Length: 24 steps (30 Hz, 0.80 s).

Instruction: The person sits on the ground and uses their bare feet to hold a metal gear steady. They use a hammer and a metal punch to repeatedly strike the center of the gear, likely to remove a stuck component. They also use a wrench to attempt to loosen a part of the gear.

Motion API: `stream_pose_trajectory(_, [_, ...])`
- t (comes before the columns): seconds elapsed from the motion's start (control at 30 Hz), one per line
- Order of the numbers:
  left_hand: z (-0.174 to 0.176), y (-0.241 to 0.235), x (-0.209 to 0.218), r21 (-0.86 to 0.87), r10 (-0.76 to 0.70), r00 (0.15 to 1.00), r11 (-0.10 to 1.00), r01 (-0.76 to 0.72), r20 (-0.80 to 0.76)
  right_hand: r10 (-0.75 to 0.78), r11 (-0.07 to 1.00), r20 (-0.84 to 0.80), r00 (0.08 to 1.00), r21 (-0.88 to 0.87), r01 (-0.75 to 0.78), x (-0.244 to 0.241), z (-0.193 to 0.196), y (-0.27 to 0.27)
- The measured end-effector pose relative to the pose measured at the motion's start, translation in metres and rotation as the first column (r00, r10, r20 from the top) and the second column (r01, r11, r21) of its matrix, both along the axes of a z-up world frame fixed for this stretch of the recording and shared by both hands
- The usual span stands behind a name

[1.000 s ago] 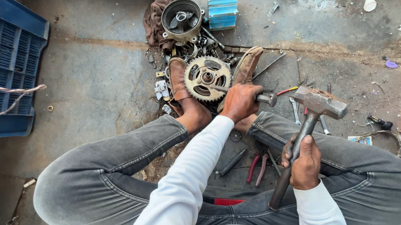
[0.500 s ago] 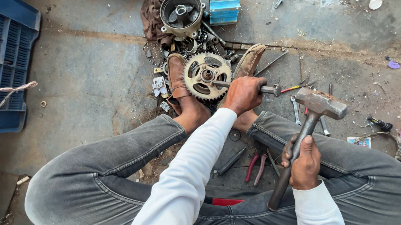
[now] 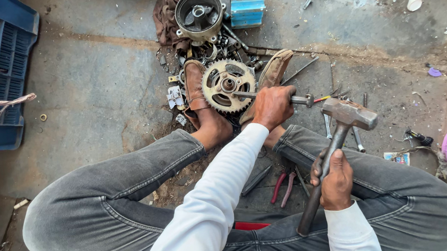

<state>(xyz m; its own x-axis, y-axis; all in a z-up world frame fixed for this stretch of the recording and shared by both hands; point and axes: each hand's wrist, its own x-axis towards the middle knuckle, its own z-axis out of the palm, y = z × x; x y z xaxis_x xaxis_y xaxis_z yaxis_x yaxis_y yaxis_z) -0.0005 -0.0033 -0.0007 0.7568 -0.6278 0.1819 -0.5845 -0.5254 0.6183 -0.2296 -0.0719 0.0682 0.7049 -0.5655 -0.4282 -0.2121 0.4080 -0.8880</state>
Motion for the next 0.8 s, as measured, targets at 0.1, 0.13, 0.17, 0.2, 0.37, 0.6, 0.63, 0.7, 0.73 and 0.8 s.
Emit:
stream_pose_trajectory(0.1, [0.0,-0.003,0.001,0.035,0.017,0.999,0.999,-0.016,-0.034,0.005,1.0,-0.004,1.0,-0.015,-0.005,0.007,0.0,0.0])
stream_pose_trajectory(0.13, [-0.001,-0.002,0.0,0.029,0.026,0.999,0.999,-0.025,-0.042,0.005,1.0,-0.004,1.0,-0.023,-0.005,0.009,-0.002,0.002])
stream_pose_trajectory(0.17, [-0.002,0.0,-0.001,0.022,0.035,0.998,0.999,-0.033,-0.051,0.005,1.0,0.012,1.0,-0.029,-0.004,0.012,-0.004,0.004])
stream_pose_trajectory(0.2, [-0.002,0.001,-0.003,-0.028,0.053,0.999,0.998,-0.053,-0.01,0.007,0.999,0.027,1.0,-0.037,-0.007,0.014,-0.006,0.005])
stream_pose_trajectory(0.37, [0.003,0.004,0.001,-0.069,0.075,0.997,0.995,-0.073,0.022,0.034,0.997,0.014,0.999,-0.07,-0.033,0.028,-0.012,0.014])
stream_pose_trajectory(0.6, [0.006,0.011,0.001,-0.076,0.027,0.999,0.997,-0.024,0.044,-0.036,0.997,0.008,0.999,-0.067,0.037,0.024,0.0,0.008])
stream_pose_trajectory(0.63, [0.005,0.013,0.0,-0.109,0.029,0.999,0.994,-0.024,0.043,-0.056,0.995,0.015,0.998,-0.078,0.057,0.022,0.001,0.008])
stream_pose_trajectory(0.7, [0.004,0.013,-0.002,-0.14,0.029,0.999,0.99,-0.022,0.044,0.003,0.988,0.03,1.0,-0.155,0.002,0.023,0.001,0.009])
stream_pose_trajectory(0.73, [0.004,0.014,-0.002,-0.136,0.029,0.998,0.99,-0.023,0.048,0.037,0.981,0.039,0.999,-0.191,-0.029,0.025,0.0,0.01])
stream_pose_trajectory(0.8, [0.006,0.016,-0.003,-0.131,0.019,0.998,0.991,-0.012,0.054,0.07,0.977,-0.023,0.997,-0.2,-0.073,0.025,0.0,0.016])
